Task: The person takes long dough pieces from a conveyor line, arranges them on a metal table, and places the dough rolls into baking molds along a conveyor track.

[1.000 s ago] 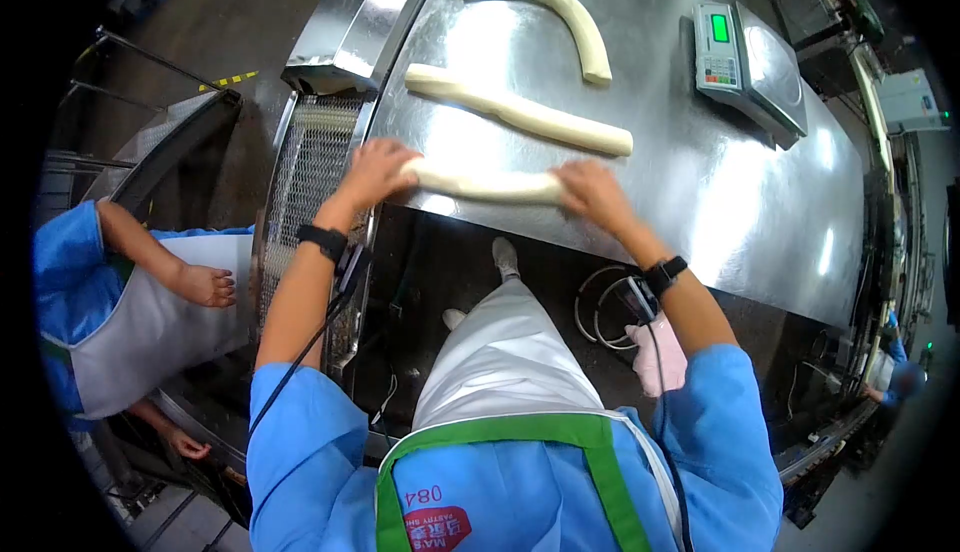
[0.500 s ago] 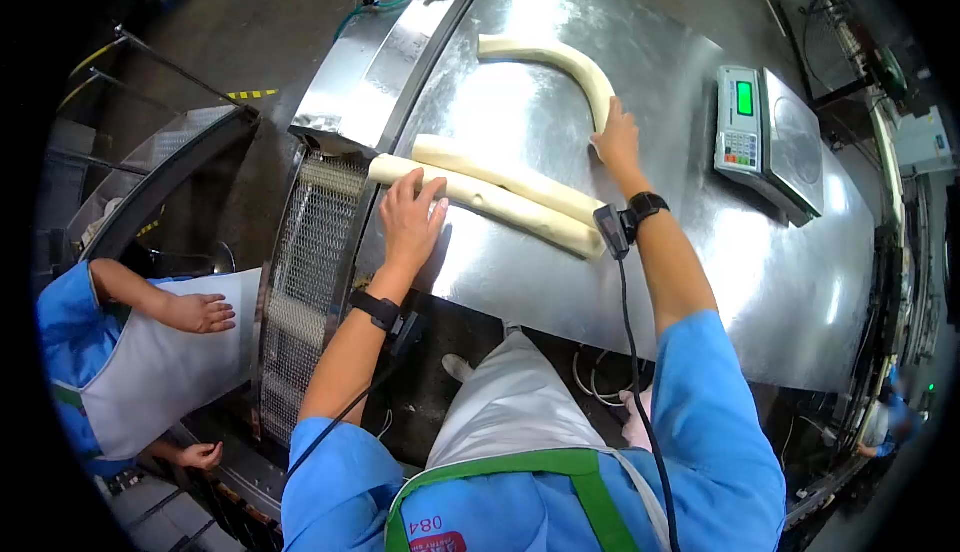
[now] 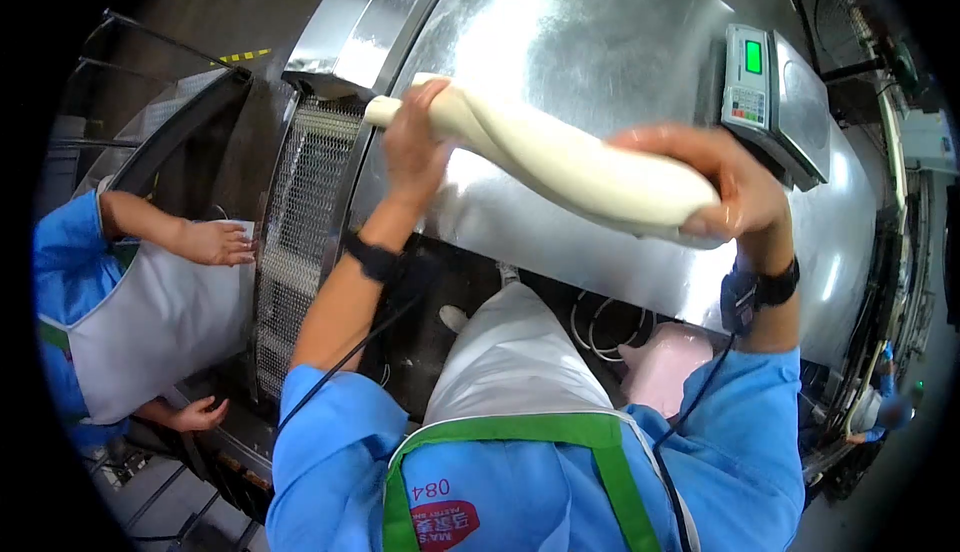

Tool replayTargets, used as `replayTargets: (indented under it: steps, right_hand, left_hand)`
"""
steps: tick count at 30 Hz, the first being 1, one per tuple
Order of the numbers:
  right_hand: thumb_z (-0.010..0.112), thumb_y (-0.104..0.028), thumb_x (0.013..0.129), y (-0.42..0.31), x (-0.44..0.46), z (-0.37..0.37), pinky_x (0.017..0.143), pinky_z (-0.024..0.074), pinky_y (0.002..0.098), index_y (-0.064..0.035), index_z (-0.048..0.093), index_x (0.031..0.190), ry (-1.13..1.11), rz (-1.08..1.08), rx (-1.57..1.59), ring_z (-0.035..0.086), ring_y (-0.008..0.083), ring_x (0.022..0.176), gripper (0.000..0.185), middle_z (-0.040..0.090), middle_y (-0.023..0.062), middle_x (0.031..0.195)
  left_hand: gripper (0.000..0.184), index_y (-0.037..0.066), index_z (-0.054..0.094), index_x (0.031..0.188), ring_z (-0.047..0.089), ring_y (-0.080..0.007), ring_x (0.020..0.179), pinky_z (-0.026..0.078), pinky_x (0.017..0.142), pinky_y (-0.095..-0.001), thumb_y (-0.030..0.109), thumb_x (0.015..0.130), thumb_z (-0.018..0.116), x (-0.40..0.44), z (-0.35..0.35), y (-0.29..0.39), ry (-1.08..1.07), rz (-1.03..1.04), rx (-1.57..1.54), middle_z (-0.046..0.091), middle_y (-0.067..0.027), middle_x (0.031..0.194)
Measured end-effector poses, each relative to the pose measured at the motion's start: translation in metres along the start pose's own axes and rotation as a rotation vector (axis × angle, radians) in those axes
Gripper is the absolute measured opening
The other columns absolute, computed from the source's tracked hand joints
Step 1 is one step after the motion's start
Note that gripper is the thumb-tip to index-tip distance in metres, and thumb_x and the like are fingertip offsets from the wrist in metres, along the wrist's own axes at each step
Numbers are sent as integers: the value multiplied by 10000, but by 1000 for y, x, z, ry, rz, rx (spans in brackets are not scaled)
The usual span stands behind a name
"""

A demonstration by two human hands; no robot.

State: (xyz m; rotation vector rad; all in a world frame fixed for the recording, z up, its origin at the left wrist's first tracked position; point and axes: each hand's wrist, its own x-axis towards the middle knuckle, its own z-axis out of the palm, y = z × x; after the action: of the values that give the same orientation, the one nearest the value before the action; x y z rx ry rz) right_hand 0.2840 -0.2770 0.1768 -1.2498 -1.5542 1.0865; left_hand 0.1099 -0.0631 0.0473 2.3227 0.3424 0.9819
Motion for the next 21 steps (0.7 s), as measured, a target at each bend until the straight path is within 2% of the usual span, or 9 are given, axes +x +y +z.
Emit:
replayTargets:
  steps: [2, 4, 6, 7, 9, 11, 17, 19, 21]
  right_hand:
    - [632, -406, 570, 12, -33, 21, 784, 436, 361, -3, 424, 1159, 93, 407, 163, 538, 266, 883, 743, 484, 174, 1084]
    - [602, -283, 641, 68, -58, 52, 791, 417, 380, -46, 470, 1120, 163, 430, 124, 521, 255, 906, 550, 492, 147, 1073]
    - [572, -155, 688, 137, -71, 95, 812, 375, 383, -97, 487, 1083, 340, 452, -349, 477, 241, 950, 408, 481, 118, 1057]
    - [572, -155, 688, 144, -69, 114, 812, 375, 383, -97, 487, 1083, 343, 451, -348, 477, 241, 950, 408, 481, 118, 1057]
    - [584, -92, 668, 147, -55, 148, 825, 334, 380, -125, 474, 1066, 561, 416, -1152, 434, 233, 977, 414, 461, 87, 1042]
    - [596, -107, 652, 137, -46, 158, 809, 332, 379, -129, 465, 1074, 565, 392, -1163, 433, 233, 966, 442, 459, 80, 1041]
    - [585, -137, 636, 148, -76, 164, 689, 345, 349, -137, 474, 991, 521, 426, -1203, 470, 212, 846, 372, 489, 46, 934]
    - [562, -125, 653, 140, -87, 156, 673, 351, 344, -122, 491, 957, 395, 359, -990, 473, 216, 796, 312, 496, 51, 874]
    - [562, -115, 660, 154, -90, 132, 674, 355, 355, -100, 507, 946, 465, 413, -835, 467, 240, 811, 291, 501, 64, 879]
  left_hand:
    - [543, 129, 410, 1061, 508, -270, 891, 437, 698, -361, 3, 578, 624, -29, -35, -25, -37, 243, 258, 496, -63, 1021]
    - [552, 157, 423, 1087, 476, -252, 949, 399, 776, -361, 36, 592, 636, -49, -52, -43, -167, 256, 358, 474, -64, 1059]
    - [642, 184, 379, 1161, 390, -250, 1057, 312, 887, -383, 136, 595, 678, -57, -57, -45, -599, 85, 527, 418, -72, 1127]
    - [629, 199, 393, 1175, 321, -236, 1111, 234, 925, -409, 156, 612, 670, -65, -56, -54, -589, -54, 548, 371, -64, 1166]
    - [604, 200, 395, 1173, 323, -244, 1107, 226, 924, -424, 194, 629, 659, -83, -53, -64, -601, -9, 547, 375, -65, 1159]
    - [536, 191, 416, 1144, 329, -257, 1085, 200, 923, -449, 315, 666, 622, -96, -52, -65, -545, 110, 552, 387, -67, 1133]
    - [500, 189, 447, 1096, 349, -233, 1035, 220, 903, -411, 348, 656, 624, -120, -61, -58, -554, 106, 534, 416, -30, 1070]
    - [429, 180, 488, 1049, 396, -217, 983, 254, 858, -405, 326, 665, 615, -122, -66, -61, -591, 149, 514, 467, -15, 1025]
    - [382, 171, 501, 1032, 417, -222, 958, 268, 845, -403, 310, 688, 594, -101, -60, -81, -632, 150, 480, 488, -28, 1004]
